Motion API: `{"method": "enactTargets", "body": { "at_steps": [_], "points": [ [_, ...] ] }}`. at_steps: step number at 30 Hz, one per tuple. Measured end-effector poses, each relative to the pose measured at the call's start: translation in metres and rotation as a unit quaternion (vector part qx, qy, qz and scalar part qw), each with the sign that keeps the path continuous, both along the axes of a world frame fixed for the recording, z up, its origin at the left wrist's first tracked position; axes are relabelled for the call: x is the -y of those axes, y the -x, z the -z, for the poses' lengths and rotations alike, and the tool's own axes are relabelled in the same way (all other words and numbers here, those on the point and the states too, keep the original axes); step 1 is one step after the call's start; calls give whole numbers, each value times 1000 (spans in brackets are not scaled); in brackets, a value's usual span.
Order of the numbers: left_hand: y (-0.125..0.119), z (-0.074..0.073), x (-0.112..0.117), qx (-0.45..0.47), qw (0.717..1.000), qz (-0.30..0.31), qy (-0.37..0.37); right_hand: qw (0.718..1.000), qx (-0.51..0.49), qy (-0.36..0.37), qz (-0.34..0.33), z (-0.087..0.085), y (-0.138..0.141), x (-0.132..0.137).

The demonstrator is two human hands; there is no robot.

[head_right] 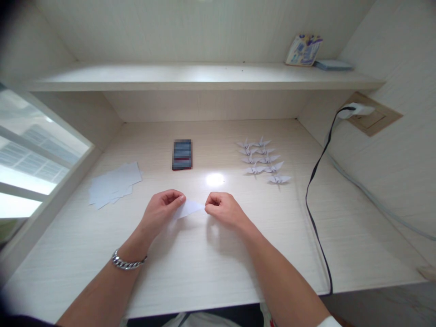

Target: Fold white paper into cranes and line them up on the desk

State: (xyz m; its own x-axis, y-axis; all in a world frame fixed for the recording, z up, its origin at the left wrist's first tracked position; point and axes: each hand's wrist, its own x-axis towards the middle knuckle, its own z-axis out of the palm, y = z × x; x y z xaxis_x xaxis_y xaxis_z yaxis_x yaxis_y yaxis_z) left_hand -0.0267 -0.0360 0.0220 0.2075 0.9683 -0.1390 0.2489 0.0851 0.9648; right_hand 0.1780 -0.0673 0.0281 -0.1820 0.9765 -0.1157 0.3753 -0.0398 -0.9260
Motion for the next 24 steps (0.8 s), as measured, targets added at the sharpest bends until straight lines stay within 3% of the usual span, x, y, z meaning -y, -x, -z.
{"method": "enactTargets", "body": {
  "at_steps": [3,5,10,15,24],
  "points": [
    [4,0,-2,16,999,-36,-4,999,-6,-23,42,1,-5,-1],
    [0,0,2,2,1000,-23,-12,996,-7,-45,72,-1,-3,-1],
    [-18,-1,14,-25,996,77,-40,997,34,-64,-8,-6,10,4],
    [-14,-2,12,-23,997,61,-28,996,56,-62,2,0,9,3],
    [-12,-9,12,-82,989,117,-35,990,87,-112,13,2,7,3]
  ]
}}
